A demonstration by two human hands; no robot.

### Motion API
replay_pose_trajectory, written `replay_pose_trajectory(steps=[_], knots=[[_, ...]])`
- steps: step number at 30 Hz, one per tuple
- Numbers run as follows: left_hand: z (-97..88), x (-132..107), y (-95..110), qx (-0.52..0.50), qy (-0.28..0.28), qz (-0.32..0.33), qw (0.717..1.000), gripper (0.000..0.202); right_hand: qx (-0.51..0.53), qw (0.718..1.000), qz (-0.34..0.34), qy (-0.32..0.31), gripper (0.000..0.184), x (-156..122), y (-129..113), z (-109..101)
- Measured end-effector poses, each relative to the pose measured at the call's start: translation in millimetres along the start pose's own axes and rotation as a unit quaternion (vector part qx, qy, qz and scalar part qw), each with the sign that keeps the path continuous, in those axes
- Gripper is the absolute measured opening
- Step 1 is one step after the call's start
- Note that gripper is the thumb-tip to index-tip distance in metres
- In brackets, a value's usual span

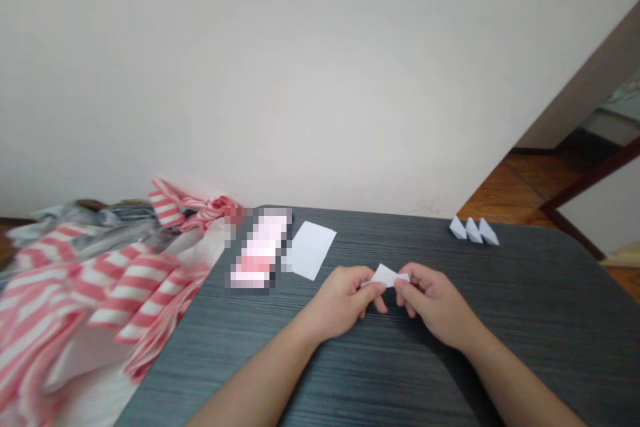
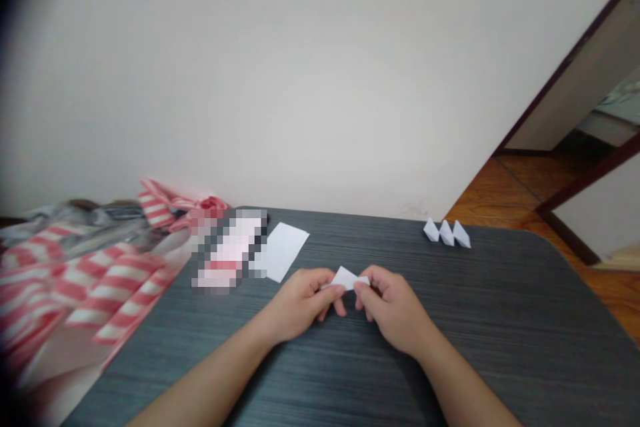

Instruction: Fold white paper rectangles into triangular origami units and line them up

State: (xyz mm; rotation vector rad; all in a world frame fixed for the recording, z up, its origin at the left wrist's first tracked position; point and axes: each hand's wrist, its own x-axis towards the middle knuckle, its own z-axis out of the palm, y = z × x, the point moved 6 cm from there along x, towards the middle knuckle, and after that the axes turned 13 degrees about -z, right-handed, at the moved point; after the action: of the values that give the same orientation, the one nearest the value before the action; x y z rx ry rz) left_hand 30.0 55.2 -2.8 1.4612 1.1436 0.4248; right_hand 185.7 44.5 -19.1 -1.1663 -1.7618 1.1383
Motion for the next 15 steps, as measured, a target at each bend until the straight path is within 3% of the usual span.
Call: replay_pose_trajectory(steps=[15], knots=[[1.1, 3.6, -10.2, -0.004, 0.008, -0.019, 1.000, 0.033, 0.007, 1.000, -0.001, 0.021, 0.027, 0.5, -1.4, -6.0]])
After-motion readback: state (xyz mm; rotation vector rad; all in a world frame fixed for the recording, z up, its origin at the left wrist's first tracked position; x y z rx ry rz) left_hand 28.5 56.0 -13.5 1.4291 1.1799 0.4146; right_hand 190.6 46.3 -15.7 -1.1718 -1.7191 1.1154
